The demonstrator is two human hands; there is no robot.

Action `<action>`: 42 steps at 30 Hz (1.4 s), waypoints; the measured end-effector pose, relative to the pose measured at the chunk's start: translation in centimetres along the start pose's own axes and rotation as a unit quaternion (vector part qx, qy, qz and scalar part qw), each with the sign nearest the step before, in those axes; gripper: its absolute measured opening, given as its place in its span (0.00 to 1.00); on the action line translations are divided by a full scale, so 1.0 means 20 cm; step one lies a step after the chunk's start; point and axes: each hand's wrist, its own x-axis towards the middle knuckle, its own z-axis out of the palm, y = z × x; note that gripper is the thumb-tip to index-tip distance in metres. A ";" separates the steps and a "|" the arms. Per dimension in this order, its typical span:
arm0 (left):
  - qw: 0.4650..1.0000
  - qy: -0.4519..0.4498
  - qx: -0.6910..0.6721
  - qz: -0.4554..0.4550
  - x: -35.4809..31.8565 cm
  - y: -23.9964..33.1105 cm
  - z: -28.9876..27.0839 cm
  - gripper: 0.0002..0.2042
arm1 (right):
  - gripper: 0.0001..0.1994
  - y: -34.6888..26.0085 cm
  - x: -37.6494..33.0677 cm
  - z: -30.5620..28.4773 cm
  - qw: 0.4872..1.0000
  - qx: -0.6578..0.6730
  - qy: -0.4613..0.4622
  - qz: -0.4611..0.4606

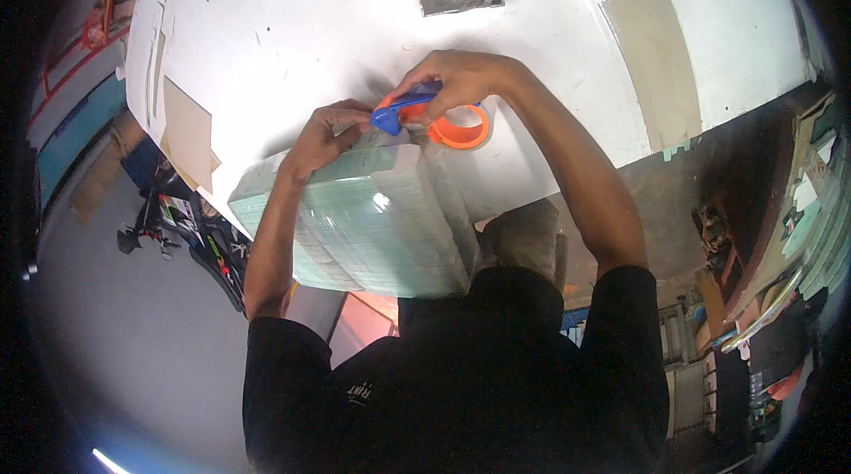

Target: The person wraps a stack of light green rectangular items in clear plastic film using a handheld tape dispenser. They smooth the film, apply tape along the edges, and rotate the bundle to secure it. The wrapped package is then lifted and placed onto a stack of similar packages. The person then handles a clear plastic bag and a small dark rectangular object on the table.

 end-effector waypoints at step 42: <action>0.890 -0.006 0.455 0.012 -0.06 0.34 0.29 0.29 | 0.45 0.37 -1.04 0.88 0.956 0.054 0.287 -0.012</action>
